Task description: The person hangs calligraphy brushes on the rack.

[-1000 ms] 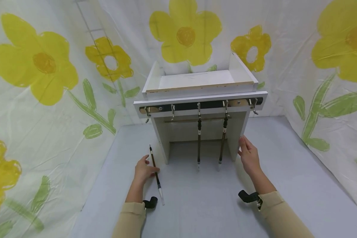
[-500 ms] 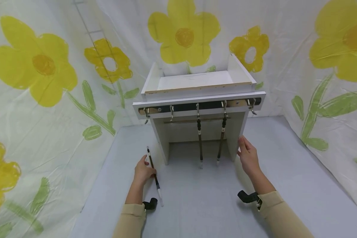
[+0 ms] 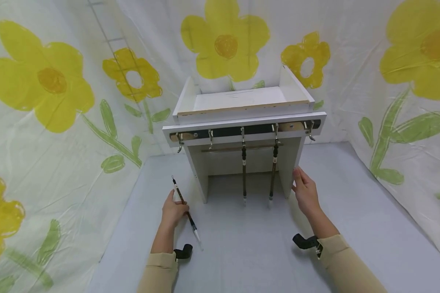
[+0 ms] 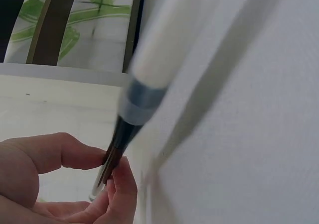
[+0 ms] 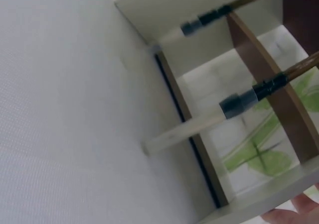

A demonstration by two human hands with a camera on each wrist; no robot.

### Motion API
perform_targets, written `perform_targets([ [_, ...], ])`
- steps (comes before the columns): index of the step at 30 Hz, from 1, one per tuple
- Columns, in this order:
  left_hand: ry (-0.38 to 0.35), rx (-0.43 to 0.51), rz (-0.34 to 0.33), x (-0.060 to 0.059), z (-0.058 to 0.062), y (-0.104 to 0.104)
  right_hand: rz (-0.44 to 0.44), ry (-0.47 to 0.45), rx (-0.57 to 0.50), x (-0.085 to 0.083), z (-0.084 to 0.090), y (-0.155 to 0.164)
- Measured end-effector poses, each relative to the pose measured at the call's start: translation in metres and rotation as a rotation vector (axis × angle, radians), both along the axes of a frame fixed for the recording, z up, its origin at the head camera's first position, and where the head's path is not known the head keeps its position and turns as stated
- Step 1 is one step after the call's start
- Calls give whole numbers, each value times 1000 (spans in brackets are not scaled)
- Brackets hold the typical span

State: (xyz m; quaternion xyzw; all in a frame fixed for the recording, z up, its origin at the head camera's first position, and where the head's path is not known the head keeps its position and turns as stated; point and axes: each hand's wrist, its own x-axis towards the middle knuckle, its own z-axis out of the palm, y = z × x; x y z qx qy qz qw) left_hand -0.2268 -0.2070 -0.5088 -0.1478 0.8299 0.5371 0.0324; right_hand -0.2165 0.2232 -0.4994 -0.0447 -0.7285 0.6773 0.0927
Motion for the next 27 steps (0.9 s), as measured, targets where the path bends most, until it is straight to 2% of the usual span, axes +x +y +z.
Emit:
perform_targets([
  [7,19,26,54,1,1,-3,11,7,1,-2,-1,-1],
  [10,26,72,72,-1,0,-3,14,9,2,-2,0,-1],
  [14,37,181,82,-2,3,-1,15,9,5,-1,1,-1],
  [17,52,243,93,-1,7,2,16,7,2,0,1,0],
  [21,83,272,105,0,15,5,11,-5,2,0,-1,1],
  [27,145,310,87,3,28,7,7,-13,-7,0,-1,1],
])
